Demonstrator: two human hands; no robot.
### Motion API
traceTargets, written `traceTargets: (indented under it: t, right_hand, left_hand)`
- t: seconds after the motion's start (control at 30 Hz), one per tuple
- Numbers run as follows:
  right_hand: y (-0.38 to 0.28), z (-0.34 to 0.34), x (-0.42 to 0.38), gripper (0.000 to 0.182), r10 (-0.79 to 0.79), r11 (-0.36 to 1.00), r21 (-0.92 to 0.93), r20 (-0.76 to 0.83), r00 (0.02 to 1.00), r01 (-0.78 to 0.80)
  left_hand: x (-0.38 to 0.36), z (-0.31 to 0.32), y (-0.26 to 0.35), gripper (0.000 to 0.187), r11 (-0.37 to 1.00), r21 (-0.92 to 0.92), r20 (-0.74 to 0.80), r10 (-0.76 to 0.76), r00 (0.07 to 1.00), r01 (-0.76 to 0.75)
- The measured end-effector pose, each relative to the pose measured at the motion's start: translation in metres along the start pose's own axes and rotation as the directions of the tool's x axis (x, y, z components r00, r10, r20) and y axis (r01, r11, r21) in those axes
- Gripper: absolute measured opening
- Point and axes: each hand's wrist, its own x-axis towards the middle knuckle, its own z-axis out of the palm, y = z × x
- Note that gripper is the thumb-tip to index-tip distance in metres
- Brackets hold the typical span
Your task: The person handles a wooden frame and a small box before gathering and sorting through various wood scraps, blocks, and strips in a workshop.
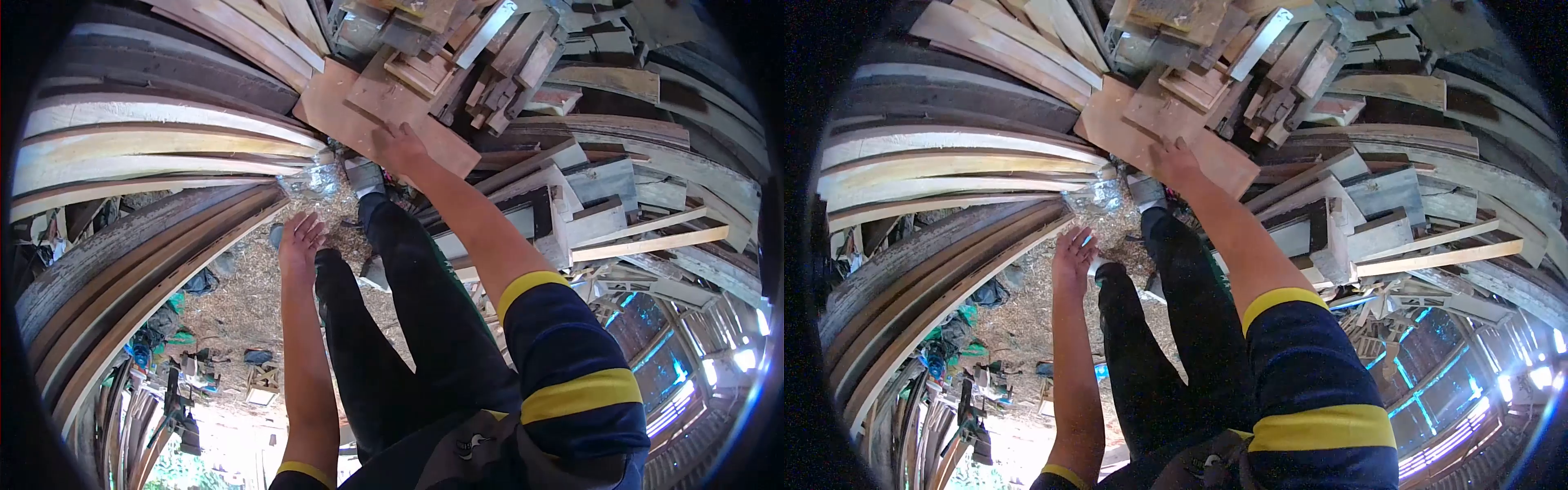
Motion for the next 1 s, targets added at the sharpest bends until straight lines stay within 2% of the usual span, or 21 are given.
traceTargets:
  t: [0.03, 0.1, 0.13, 0.17, 0.23, 0.3, 0.37, 0.43, 0.5, 0.53, 0.57, 0.6, 0.67, 0.7, 0.73, 0.77, 0.8, 0.87, 0.9, 0.97, 1.0]
  right_hand:
    - [-0.002, -0.001, 0.001, 0.059, -0.008, 1.000, 0.002, 0.005, 1.000, 0.008]
    - [0.001, -0.009, -0.002, 0.065, 0.037, 0.962, -0.271, 0.170, 0.985, 0.010]
    - [0.006, 0.004, -0.001, 0.065, 0.030, 0.962, -0.271, 0.173, 0.984, 0.019]
    - [0.012, 0.016, 0.002, 0.066, 0.032, 0.912, -0.405, 0.210, 0.977, 0.058]
    - [0.022, 0.024, 0.007, 0.067, 0.039, 0.843, -0.529, 0.242, 0.970, 0.098]
    - [0.029, 0.018, 0.012, 0.067, -0.079, 0.603, -0.718, 0.381, 0.921, 0.348]
    - [0.019, -0.002, 0.017, 0.065, -0.056, 0.586, -0.716, 0.432, 0.900, 0.379]
    - [-0.011, -0.012, 0.008, 0.063, -0.039, 0.575, -0.695, 0.504, 0.863, 0.431]
    - [-0.062, -0.014, 0.023, 0.053, 0.161, 0.843, -0.538, 0.287, 0.944, 0.020]
    - [-0.077, -0.002, 0.034, 0.053, 0.159, 0.840, -0.542, 0.292, 0.943, 0.027]
    - [-0.092, 0.012, 0.042, 0.046, 0.102, 0.982, -0.182, 0.271, 0.957, -0.053]
    - [-0.105, 0.029, 0.049, 0.038, 0.064, 0.971, 0.209, 0.232, 0.971, -0.114]
    - [-0.136, 0.065, 0.053, 0.027, 0.118, 0.847, 0.511, 0.083, 0.989, -0.144]
    - [-0.143, 0.086, 0.064, 0.027, 0.124, 0.857, 0.494, 0.082, 0.989, -0.148]
    - [-0.154, 0.109, 0.076, 0.031, 0.202, 0.847, 0.491, 0.057, 0.978, -0.203]
    - [-0.164, 0.134, 0.081, 0.037, 0.277, 0.828, 0.498, 0.038, 0.960, -0.258]
    - [-0.168, 0.153, 0.088, 0.037, 0.278, 0.823, 0.504, 0.045, 0.959, -0.262]
    - [-0.167, 0.185, 0.108, 0.046, 0.272, 0.945, 0.257, -0.270, 0.924, -0.203]
    - [-0.165, 0.202, 0.117, 0.046, 0.281, 0.940, 0.267, -0.257, 0.925, -0.212]
    - [-0.156, 0.236, 0.131, 0.057, 0.256, 0.939, 0.289, -0.233, 0.938, -0.184]
    - [-0.155, 0.250, 0.138, 0.063, 0.292, 0.912, 0.351, -0.192, 0.937, -0.212]
  left_hand:
    - [0.002, -0.008, -0.002, 0.066, 0.999, -0.030, 0.000, 0.013, 1.000, -0.013]
    - [0.003, -0.022, -0.004, 0.065, 0.999, -0.049, -0.042, -0.003, 0.999, 0.001]
    - [0.004, -0.029, -0.005, 0.065, 0.998, -0.063, -0.075, -0.015, 0.997, 0.011]
    - [0.004, -0.036, -0.007, 0.065, 0.998, -0.068, -0.080, -0.016, 0.997, 0.011]
    - [0.007, -0.052, -0.009, 0.059, 0.960, -0.274, -0.091, -0.079, 0.993, 0.052]
    - [0.005, -0.060, -0.007, 0.059, 0.930, -0.361, -0.106, -0.114, 0.988, 0.068]
    - [0.007, -0.065, -0.004, 0.059, 0.890, -0.448, -0.120, -0.158, 0.980, 0.088]
    - [0.001, -0.071, -0.006, 0.058, 0.922, -0.386, -0.036, -0.034, 0.999, 0.017]
    - [0.006, -0.080, -0.011, 0.056, 0.939, -0.344, -0.027, 0.000, 1.000, -0.010]
    - [0.009, -0.083, -0.015, 0.055, 0.953, -0.299, -0.014, 0.039, 0.999, -0.042]
    - [0.016, -0.085, -0.021, 0.052, 0.970, -0.228, -0.028, 0.076, 0.997, -0.081]
    - [0.028, -0.093, -0.030, 0.052, 0.970, -0.234, -0.024, 0.067, 0.997, -0.071]
    - [0.065, -0.102, -0.053, 0.048, 0.991, 0.063, -0.127, 0.121, 0.984, -0.114]
    - [0.087, -0.107, -0.061, 0.043, 0.959, 0.243, -0.126, 0.181, 0.975, -0.147]
    - [0.115, -0.117, -0.072, 0.043, 0.961, 0.235, -0.121, 0.178, 0.976, -0.146]
    - [0.146, -0.127, -0.083, 0.038, 0.717, 0.619, -0.008, 0.413, 0.911, -0.320]
    - [0.177, -0.137, -0.092, 0.034, 0.298, 0.861, 0.195, 0.556, 0.808, -0.413]
    - [0.206, -0.128, -0.075, 0.031, -0.066, 0.892, 0.409, 0.537, 0.737, -0.447]
    - [0.237, -0.135, -0.084, 0.031, -0.069, 0.894, 0.411, 0.523, 0.747, -0.444]
    - [0.292, -0.155, -0.106, 0.037, -0.317, 0.881, 0.465, 0.442, 0.767, -0.351]
    - [0.304, -0.159, -0.113, 0.037, -0.530, 0.784, 0.582, 0.445, 0.681, -0.323]
